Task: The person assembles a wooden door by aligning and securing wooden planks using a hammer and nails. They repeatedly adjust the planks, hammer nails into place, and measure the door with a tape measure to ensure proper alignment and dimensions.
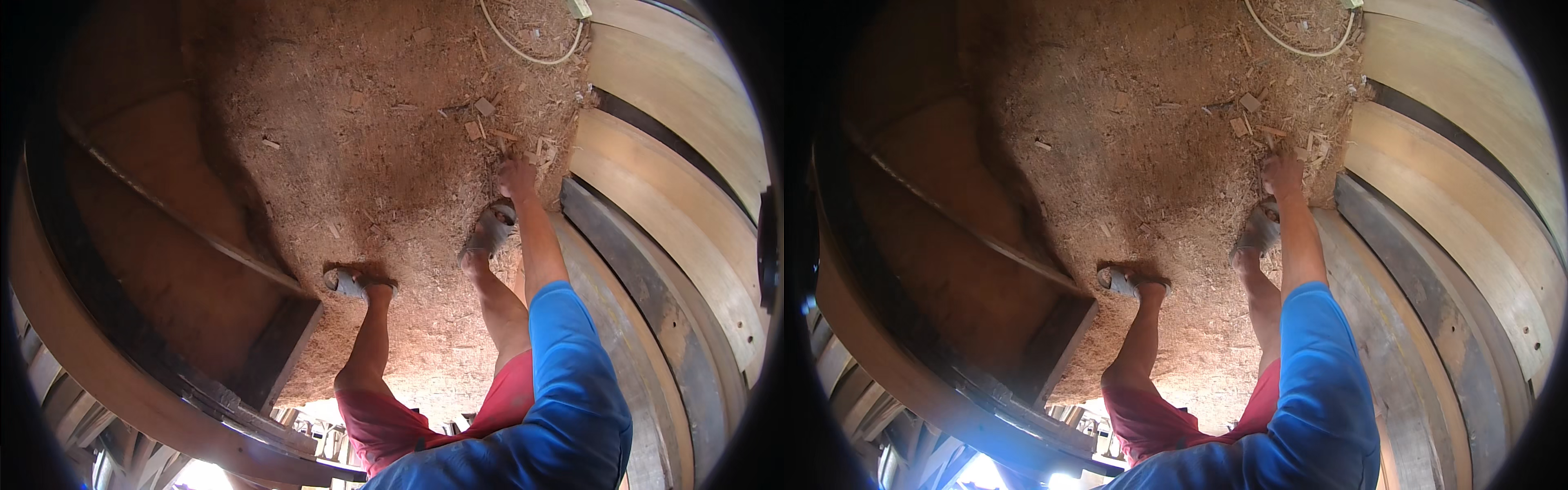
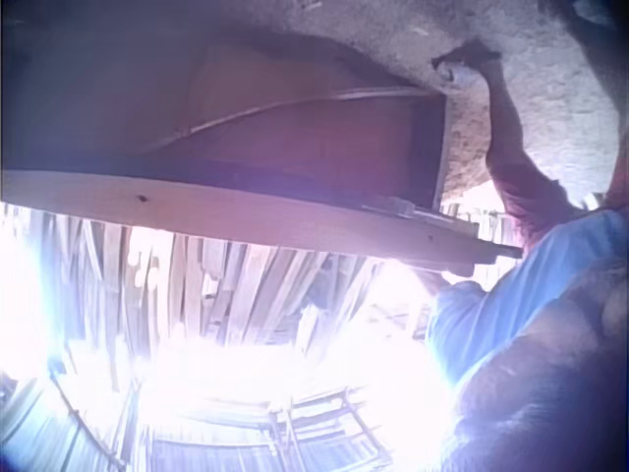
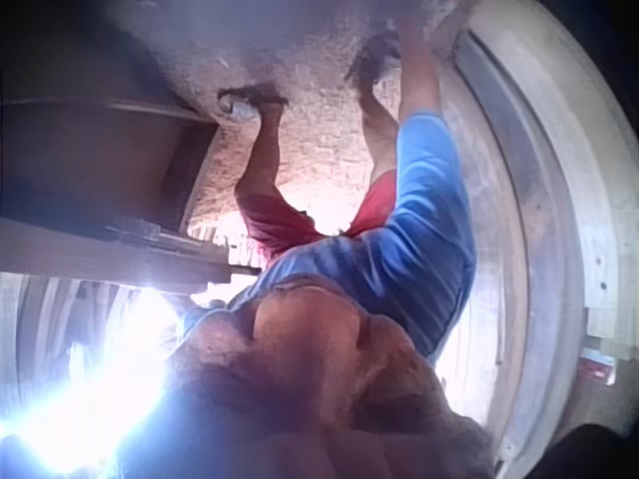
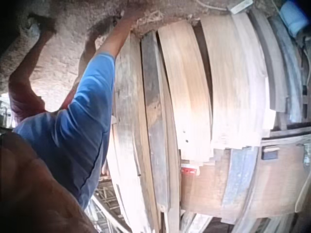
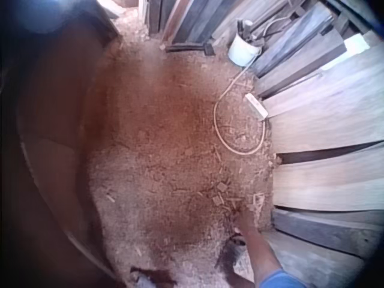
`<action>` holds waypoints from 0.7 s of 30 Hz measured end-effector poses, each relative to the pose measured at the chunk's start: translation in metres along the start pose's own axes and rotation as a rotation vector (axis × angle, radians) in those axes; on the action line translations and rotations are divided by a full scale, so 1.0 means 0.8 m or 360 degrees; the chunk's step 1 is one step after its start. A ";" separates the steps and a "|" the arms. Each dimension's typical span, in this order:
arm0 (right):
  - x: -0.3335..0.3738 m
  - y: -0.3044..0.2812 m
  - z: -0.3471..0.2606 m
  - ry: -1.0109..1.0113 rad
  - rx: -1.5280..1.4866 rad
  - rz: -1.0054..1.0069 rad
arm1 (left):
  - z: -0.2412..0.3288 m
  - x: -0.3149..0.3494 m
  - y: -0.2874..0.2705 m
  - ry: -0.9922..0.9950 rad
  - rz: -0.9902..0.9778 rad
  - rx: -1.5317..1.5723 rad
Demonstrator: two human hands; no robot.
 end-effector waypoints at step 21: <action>0.366 -0.320 -0.195 -0.0102 -0.2434 0.0899 | -0.005 -0.012 -0.034 0.0054 0.0430 0.0153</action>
Point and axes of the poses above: each hand's wrist, its own x-axis away from the middle knuckle, its own y-axis out of the palm, z = x × y, the point moved 10 cm from there along -x, towards the middle knuckle, and after that the axes turned 12 degrees about -y, right-handed, at the moved point
